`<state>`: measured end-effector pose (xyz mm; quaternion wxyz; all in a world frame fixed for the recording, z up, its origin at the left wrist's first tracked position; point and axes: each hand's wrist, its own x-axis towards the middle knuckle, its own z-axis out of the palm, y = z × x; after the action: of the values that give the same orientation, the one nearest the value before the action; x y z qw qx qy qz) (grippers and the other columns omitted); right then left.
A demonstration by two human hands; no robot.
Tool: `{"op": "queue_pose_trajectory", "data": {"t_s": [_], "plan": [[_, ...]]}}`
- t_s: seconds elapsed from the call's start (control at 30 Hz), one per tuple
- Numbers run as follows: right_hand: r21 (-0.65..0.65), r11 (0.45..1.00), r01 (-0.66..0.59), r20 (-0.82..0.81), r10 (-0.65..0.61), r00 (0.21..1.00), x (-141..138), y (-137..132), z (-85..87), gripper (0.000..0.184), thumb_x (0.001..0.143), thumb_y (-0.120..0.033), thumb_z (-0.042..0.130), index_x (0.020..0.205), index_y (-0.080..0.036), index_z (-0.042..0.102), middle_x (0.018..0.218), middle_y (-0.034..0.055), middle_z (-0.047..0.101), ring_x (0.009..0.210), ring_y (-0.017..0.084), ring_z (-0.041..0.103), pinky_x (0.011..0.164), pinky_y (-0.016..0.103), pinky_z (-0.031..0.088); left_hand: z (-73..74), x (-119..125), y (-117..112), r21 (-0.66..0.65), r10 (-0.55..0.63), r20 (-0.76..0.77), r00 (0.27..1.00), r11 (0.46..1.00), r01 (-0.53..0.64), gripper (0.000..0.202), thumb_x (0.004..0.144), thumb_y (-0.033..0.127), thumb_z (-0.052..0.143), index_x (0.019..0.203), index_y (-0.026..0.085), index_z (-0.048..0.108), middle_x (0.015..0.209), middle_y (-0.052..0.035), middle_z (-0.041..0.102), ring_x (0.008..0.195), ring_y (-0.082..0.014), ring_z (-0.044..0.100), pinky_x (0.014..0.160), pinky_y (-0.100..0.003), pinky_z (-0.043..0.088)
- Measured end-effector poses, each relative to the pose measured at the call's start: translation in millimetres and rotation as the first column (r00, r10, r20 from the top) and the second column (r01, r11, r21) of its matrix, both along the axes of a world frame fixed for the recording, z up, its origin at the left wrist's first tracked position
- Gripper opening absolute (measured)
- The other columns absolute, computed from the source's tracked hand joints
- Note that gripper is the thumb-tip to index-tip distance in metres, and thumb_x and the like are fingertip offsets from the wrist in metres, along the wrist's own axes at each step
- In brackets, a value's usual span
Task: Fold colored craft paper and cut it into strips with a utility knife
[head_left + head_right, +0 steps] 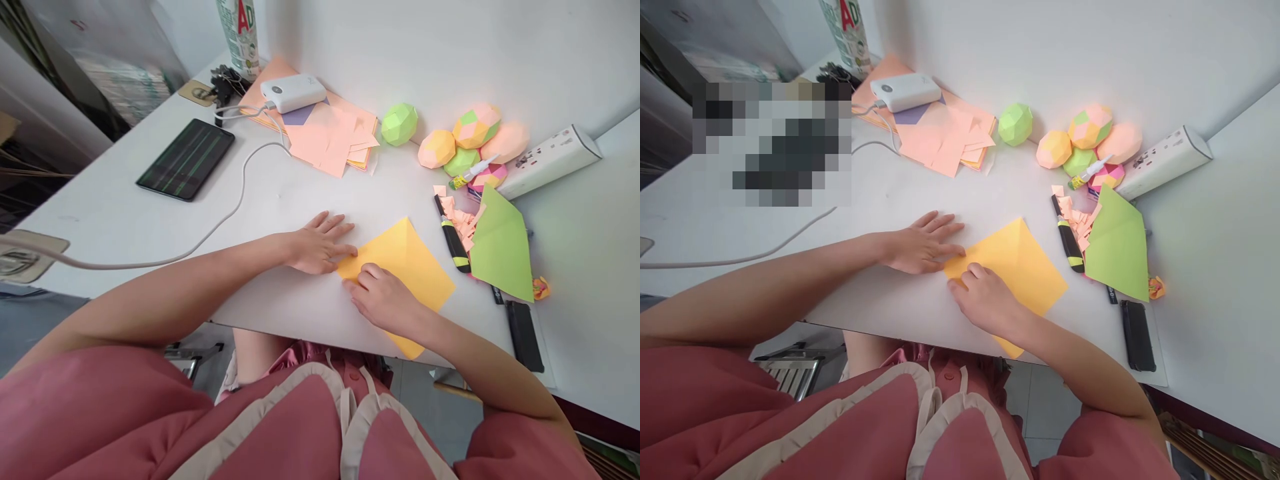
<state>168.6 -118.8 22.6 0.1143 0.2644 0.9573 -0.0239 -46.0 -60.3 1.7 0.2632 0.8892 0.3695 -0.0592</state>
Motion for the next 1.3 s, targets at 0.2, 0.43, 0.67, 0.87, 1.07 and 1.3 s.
{"op": "queue_pose_trajectory", "data": {"t_s": [0.2,0.43,0.67,0.87,1.07,1.3], "plan": [[-0.006,1.0,0.006,-0.013,-0.007,1.0,0.0,0.1,1.6,0.027,0.092,-0.015,0.046,0.115,-0.011,0.061,0.084,0.0112,0.061,0.095,0.025,0.047,0.071,0.034,0.041,1.7,-0.5,2.2,-0.034,-0.006,-0.008,1.0,0.999,0.005,0.056,0.087,0.031,0.044,0.144,0.037,0.04,0.162,0.0042,0.004,0.147,-0.0287,-0.011,0.117,-0.056,-0.001],[-0.004,1.0,0.013,-0.011,-0.013,1.0,0.0,0.3,-1.1,0.028,0.094,-0.016,0.043,0.115,-0.01,0.061,0.083,0.0111,0.061,0.096,0.025,0.047,0.072,0.033,0.041,1.9,-1.9,3.8,-0.051,-0.003,0.001,1.0,0.999,0.003,0.056,0.088,0.031,0.043,0.143,0.036,0.04,0.162,0.0037,0.003,0.147,-0.0269,-0.011,0.117,-0.054,-0.001],[-0.01,0.996,0.093,-0.097,-0.094,0.991,15.0,-10.1,19.7,0.032,0.095,-0.024,0.045,0.122,-0.012,0.058,0.093,0.0125,0.063,0.098,0.026,0.055,0.078,0.038,0.048,-8.6,5.2,-8.0,0.078,0.045,0.016,0.999,0.996,-0.046,0.049,0.095,0.047,0.036,0.141,0.032,0.045,0.162,-0.0021,0.009,0.147,-0.0309,-0.008,0.117,-0.057,0.001],[0.001,0.582,0.813,-0.605,-0.648,0.464,67.0,-59.0,22.1,0.045,0.094,-0.04,0.047,0.133,-0.018,0.05,0.11,0.0154,0.062,0.099,0.027,0.059,0.076,0.042,0.054,-13.9,14.2,-40.7,0.404,0.105,-0.012,0.994,0.91,-0.091,0.04,0.096,0.036,0.042,0.129,0.02,0.057,0.155,-0.0118,0.031,0.146,-0.0334,0.017,0.117,-0.057,0.012],[-0.487,0.373,0.79,-0.577,-0.816,0.029,74.9,-53.8,-10.0,0.051,0.086,-0.049,0.054,0.123,-0.014,0.057,0.087,0.0068,0.066,0.069,0.016,0.06,0.06,0.029,0.053,0.4,30.0,-91.5,0.601,0.093,-0.126,0.988,0.799,0.002,0.032,0.092,0.031,0.045,0.106,0.017,0.071,0.121,-0.0153,0.065,0.13,-0.0367,0.044,0.105,-0.055,0.034],[-0.476,0.408,0.779,-0.617,-0.786,0.035,71.3,-43.2,-27.1,0.044,0.086,-0.038,0.054,0.121,-0.013,0.058,0.073,0.0015,0.064,0.062,0.014,0.057,0.062,0.029,0.051,0.4,49.1,-98.5,0.646,-0.014,-0.321,0.947,0.728,0.23,0.047,0.094,0.027,0.042,0.056,0.015,0.066,0.053,-0.0117,0.054,0.053,-0.0217,0.051,0.049,-0.035,0.034]]}}
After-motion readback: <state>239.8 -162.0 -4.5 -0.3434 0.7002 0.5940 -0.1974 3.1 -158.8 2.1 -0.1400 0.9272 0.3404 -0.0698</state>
